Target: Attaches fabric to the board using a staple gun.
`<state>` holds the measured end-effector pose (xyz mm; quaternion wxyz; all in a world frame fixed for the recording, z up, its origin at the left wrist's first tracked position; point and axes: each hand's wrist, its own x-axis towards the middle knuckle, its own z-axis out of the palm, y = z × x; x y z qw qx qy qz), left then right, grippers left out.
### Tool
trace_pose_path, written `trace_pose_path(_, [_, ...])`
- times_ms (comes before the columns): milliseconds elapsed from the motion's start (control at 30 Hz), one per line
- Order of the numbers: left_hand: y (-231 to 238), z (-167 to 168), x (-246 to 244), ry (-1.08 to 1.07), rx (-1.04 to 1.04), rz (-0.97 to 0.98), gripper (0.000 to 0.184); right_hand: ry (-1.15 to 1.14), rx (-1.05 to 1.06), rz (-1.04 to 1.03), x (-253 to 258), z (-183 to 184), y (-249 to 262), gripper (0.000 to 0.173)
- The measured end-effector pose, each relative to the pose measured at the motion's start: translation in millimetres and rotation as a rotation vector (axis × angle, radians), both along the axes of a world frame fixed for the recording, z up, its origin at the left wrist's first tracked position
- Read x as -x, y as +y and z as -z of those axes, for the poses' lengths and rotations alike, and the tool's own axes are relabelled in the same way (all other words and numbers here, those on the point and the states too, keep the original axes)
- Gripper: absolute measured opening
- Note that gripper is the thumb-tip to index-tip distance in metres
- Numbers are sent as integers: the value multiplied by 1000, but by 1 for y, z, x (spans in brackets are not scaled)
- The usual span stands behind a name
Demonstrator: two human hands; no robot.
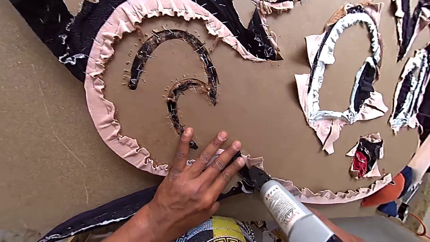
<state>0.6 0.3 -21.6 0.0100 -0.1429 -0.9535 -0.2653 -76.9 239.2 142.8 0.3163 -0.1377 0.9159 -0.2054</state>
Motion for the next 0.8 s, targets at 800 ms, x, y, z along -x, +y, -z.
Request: trace_pose_path(800, [1,-2,1,19,13,-8,87,69,-65,-96,-10,7,4,39])
